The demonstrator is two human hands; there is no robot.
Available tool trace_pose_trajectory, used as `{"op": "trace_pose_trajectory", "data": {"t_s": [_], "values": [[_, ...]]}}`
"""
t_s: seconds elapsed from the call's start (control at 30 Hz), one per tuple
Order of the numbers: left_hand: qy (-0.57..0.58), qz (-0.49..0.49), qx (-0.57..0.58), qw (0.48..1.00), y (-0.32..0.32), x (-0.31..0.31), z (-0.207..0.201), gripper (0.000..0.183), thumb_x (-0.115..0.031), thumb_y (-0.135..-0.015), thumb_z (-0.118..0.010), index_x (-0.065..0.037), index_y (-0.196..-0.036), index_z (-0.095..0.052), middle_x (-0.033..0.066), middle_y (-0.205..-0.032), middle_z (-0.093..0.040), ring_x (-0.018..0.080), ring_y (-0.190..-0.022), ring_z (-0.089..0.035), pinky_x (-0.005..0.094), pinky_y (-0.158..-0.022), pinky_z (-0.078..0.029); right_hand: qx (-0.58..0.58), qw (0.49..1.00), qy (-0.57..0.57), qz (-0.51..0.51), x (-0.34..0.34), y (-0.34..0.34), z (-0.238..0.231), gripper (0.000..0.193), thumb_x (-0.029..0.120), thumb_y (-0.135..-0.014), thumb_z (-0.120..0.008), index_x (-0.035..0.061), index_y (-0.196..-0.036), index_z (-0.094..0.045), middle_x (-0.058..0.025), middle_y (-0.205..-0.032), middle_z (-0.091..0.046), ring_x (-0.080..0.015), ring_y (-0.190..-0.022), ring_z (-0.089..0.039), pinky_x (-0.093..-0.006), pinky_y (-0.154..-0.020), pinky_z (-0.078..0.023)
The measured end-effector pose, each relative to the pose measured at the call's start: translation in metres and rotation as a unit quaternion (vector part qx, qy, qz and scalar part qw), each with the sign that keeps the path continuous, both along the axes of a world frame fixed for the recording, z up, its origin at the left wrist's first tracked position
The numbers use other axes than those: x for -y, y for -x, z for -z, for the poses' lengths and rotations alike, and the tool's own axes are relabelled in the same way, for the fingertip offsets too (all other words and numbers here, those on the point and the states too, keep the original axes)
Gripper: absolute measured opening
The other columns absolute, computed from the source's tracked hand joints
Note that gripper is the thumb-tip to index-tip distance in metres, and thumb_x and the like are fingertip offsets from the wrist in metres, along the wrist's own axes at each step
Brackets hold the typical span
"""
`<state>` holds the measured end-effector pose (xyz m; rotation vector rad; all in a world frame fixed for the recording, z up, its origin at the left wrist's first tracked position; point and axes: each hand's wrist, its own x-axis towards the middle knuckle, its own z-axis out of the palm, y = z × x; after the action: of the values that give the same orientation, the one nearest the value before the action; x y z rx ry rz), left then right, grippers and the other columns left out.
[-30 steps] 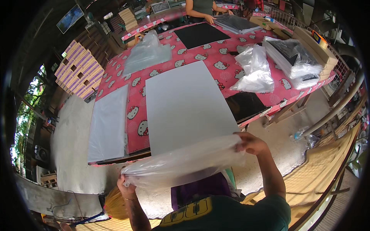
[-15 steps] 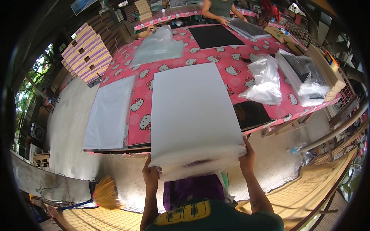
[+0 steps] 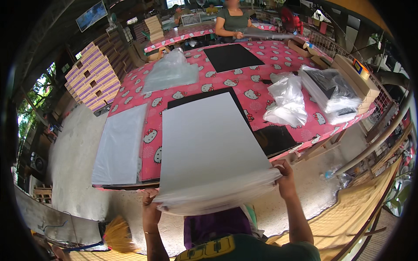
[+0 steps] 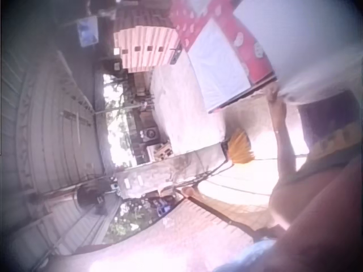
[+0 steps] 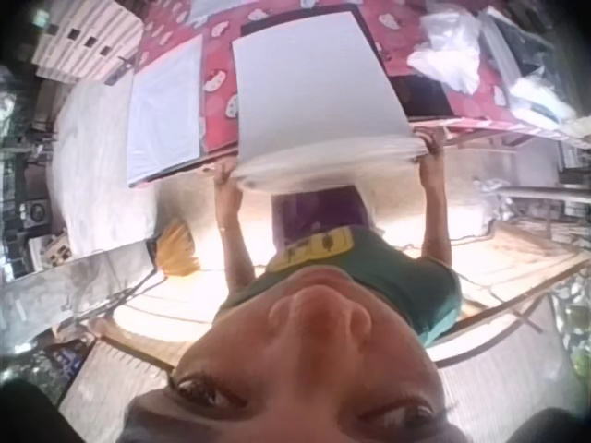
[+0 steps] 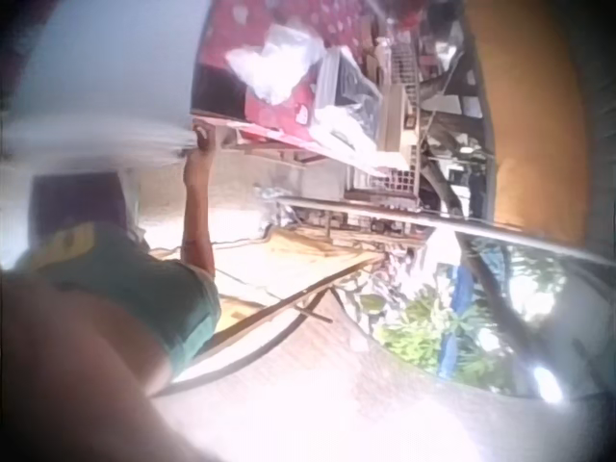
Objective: The person places black and white illustration boards into individual clear plastic bags, folds the tops over, and stacks them on a table.
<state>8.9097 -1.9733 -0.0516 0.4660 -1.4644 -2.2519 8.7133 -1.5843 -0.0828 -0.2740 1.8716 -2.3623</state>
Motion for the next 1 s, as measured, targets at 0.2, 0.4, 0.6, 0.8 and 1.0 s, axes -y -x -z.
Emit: {"op": "trace_pose_trajectory", "data": {"t_s": [0.2, 0.4, 0.6, 0.8, 1.0], "values": [[-0.143, -0.054, -0.343, 0.927, -0.015, 0.055, -0.073, 0.028, -0.027, -0.088, -0.06, -0.007, -0.107, -0.058, 0.0091, -0.093, -0.059, 0.0209, -0.092, -0.056, 0.0382, -0.086, -0.045, -0.103, 0.949, 0.19, -0.229, 0.008, 0.012, -0.154, 0.053, 0.017, -0.08, -0.062, 0.0002, -0.127, -0.046, -0.0113, -0.114, -0.057, -0.0217, -0.105, -0.055, -0.0302, -0.092, -0.042], [-0.101, 0.02, -0.369, 0.924, 0.07, 0.09, -0.207, 0.042, -0.01, -0.09, -0.053, -0.005, -0.13, -0.044, 0.0118, -0.113, -0.057, 0.0239, -0.106, -0.054, 0.0388, -0.094, -0.043, -0.118, 0.912, 0.327, -0.217, 0.083, 0.093, -0.231, 0.039, 0.016, -0.091, -0.053, 0.0044, -0.128, -0.045, -0.0086, -0.114, -0.06, -0.0194, -0.103, -0.059, -0.0347, -0.095, -0.045], [-0.097, 0.051, -0.396, 0.912, 0.169, 0.13, -0.185, 0.029, -0.009, -0.089, -0.055, -0.004, -0.118, -0.052, 0.0102, -0.115, -0.059, 0.0219, -0.109, -0.056, 0.038, -0.095, -0.045, 0.026, 0.908, 0.377, -0.181, 0.143, 0.187, -0.188, 0.025, 0.016, -0.093, -0.049, 0.006, -0.115, -0.054, -0.0069, -0.108, -0.063, -0.0169, -0.102, -0.059, -0.0337, -0.093, -0.045], [-0.219, -0.025, -0.268, 0.938, 0.217, 0.15, -0.084, 0.007, -0.009, -0.09, -0.055, -0.004, -0.095, -0.058, 0.0047, -0.085, -0.062, 0.0175, -0.08, -0.062, 0.0329, -0.08, -0.053, 0.068, 0.925, 0.357, -0.111, 0.176, 0.242, -0.089, 0.024, 0.018, -0.093, -0.049, 0.0056, -0.113, -0.053, -0.0096, -0.106, -0.061, -0.0226, -0.106, -0.057, -0.0351, -0.094, -0.043], [0.044, -0.114, -0.173, 0.977, 0.199, 0.108, -0.019, 0.045, -0.021, -0.084, -0.063, 0.002, -0.12, -0.05, 0.0089, -0.103, -0.057, 0.0191, -0.095, -0.052, 0.0333, -0.085, -0.042, -0.185, 0.981, 0.053, 0.007, 0.148, 0.229, -0.063, 0.039, 0.022, -0.088, -0.061, 0.0021, -0.12, -0.05, -0.0075, -0.105, -0.059, -0.0178, -0.102, -0.054, -0.03, -0.089, -0.041]]}}
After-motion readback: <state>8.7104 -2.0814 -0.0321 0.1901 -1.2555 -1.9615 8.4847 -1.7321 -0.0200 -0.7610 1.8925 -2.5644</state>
